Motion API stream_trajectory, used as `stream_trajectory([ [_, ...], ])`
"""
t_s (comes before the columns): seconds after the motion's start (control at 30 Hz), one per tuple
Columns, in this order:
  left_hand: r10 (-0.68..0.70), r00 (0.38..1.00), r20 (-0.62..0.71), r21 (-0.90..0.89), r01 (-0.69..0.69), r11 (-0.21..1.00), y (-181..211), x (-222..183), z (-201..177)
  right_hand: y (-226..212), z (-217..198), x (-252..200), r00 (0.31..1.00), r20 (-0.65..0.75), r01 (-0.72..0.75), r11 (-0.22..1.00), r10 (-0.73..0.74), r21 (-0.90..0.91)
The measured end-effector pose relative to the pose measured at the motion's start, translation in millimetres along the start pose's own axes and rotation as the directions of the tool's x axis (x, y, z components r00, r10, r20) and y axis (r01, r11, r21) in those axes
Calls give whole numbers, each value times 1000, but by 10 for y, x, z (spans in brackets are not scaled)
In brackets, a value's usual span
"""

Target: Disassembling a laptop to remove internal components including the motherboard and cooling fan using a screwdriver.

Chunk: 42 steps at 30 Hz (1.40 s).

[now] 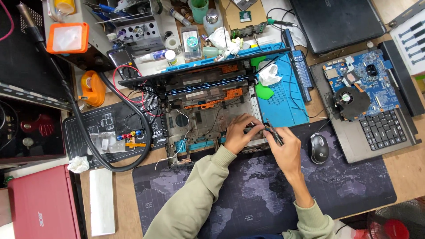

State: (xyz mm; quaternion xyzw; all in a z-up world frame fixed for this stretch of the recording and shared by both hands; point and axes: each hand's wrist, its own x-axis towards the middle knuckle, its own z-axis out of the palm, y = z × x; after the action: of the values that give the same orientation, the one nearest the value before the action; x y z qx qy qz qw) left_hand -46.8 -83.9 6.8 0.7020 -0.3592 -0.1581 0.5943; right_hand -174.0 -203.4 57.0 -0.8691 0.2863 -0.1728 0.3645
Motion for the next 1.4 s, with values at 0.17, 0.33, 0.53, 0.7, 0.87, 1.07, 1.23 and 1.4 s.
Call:
stream_trajectory([
  [0.17,49,996,-74,45,-46,998,-20,7,29,-384,-251,135,998,-19,-56,986,60,156],
  [0.33,74,996,-56,127,-66,990,-116,6,70,309,-564,809,986,-139,89,996,-92,-29],
  [0.53,57,998,-36,163,-50,985,81,18,5,1082,-645,1680,962,-187,134,941,-199,-310],
  [0.7,27,1000,1,163,-27,986,171,52,-16,1408,-466,2023,960,-214,68,890,-182,-451],
  [0.87,21,1000,15,204,-23,979,92,52,11,1508,-317,2102,975,-201,-18,873,-92,-487],
  [1.07,-3,1000,13,201,1,980,127,49,8,1398,-371,2055,984,-157,-4,869,-84,-494],
  [1.23,19,1000,-1,198,-18,980,91,60,14,1209,-471,1963,983,-154,19,890,-100,-455],
  [1.4,13,1000,-27,196,-8,981,82,24,16,854,-417,1599,980,-143,88,939,-142,-331],
])
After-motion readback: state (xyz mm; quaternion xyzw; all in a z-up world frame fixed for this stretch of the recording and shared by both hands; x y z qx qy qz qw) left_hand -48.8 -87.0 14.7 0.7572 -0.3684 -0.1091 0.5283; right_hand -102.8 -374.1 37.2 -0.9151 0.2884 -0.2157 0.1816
